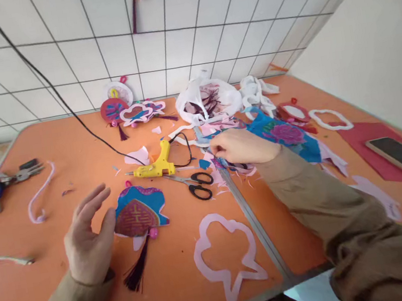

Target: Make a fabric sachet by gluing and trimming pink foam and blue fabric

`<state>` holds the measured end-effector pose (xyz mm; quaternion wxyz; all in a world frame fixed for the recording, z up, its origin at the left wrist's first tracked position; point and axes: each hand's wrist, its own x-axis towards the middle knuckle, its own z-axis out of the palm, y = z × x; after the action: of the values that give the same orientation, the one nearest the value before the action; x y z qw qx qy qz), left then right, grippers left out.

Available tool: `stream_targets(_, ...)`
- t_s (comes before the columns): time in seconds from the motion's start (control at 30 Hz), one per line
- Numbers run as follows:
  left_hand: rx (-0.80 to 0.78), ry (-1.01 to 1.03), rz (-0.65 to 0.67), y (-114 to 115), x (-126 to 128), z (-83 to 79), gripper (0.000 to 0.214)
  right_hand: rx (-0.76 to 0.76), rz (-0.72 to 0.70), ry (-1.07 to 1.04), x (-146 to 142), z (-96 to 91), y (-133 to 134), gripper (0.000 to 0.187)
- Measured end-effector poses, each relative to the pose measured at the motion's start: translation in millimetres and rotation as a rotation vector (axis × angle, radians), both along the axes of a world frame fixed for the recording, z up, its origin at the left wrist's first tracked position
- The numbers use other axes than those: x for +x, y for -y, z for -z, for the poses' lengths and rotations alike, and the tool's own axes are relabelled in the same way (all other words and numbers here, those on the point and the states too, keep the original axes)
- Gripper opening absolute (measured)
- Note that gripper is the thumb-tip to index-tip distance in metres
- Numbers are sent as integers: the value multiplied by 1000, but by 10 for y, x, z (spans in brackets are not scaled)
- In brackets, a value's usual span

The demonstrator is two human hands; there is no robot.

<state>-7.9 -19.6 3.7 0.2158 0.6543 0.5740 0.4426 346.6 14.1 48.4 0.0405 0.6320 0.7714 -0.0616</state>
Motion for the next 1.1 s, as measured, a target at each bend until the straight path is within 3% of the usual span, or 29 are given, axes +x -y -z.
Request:
stream_targets(0.13, -150, 44, 18, 72, -13, -129, 29, 22, -26, -49, 49, -62, 0, 18)
stream_targets(0.23, -238, -99, 287, 235, 18, -224, 23, -9, -67, -59, 84, -97, 5, 24)
stream_targets(0.33, -86, -262, 504, 377, 71, -218, 21, -50, -85, -39, 84, -111, 8, 27)
stream_targets(0.43, 174, -381, 487, 413, 122, -120, 22, -93, -93, -23, 42, -90, 2, 26)
stream_targets(0.67, 359, -486, 513, 381, 171, 32, 23, -95, -132, 24, -26, 33, -23, 19)
stream_targets(1.1, 462, -523, 538, 385, 156, 51, 24, -139, -75, 102, -61, 24, 12, 11)
